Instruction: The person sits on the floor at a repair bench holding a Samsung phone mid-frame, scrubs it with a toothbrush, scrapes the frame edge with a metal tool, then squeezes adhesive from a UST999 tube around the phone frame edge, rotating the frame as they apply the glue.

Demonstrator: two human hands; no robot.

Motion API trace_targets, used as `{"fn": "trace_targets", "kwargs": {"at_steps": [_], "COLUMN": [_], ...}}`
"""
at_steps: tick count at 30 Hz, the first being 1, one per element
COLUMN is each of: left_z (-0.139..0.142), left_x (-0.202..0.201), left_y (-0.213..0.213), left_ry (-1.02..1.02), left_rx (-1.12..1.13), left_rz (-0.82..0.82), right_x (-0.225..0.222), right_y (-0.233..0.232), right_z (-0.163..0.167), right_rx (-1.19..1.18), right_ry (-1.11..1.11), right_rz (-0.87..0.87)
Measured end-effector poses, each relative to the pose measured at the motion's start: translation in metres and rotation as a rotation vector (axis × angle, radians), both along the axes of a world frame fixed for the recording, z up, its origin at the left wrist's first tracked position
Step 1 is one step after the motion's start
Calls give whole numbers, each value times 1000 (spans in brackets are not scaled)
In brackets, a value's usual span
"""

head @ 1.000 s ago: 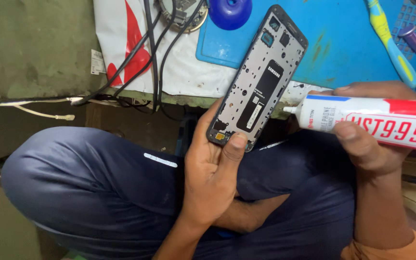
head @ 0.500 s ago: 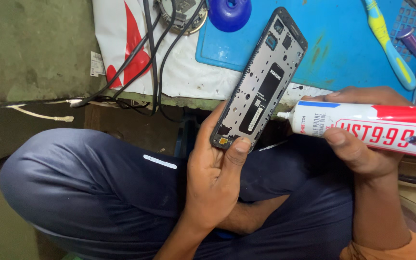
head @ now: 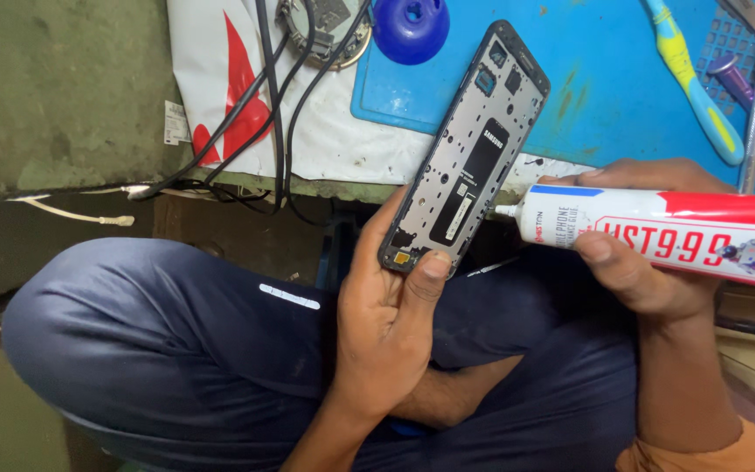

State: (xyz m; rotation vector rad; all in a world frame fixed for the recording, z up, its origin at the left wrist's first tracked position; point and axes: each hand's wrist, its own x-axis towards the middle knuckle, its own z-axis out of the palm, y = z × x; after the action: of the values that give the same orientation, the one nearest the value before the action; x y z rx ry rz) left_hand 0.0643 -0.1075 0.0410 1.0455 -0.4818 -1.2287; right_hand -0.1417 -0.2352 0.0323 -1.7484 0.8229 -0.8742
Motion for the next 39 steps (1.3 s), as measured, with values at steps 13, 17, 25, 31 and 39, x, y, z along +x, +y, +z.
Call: {"fn": "trace_targets", "kwargs": {"at_steps": [13,17,25,31,39], "left_z": [1,1,1,0,1], "left_x": [-1,-2,-2,-3,-3], "left_y": [0,1,1,1,1], "left_ry": [33,46,32,27,22], "left_rx": [-18,-20,-4,0,-1], "left_rz": [10,17,11,9,8], "right_x": [7,6,0,-3,-2], "right_y": [1,2,1,2,1], "right_z": [7,9,2,-1,-1], "right_rx": [72,99,57,49,47], "right_ry": [-36,-18,-23,-37,-34], "right_rz": [-7,-44,-38,-25,-45]}}
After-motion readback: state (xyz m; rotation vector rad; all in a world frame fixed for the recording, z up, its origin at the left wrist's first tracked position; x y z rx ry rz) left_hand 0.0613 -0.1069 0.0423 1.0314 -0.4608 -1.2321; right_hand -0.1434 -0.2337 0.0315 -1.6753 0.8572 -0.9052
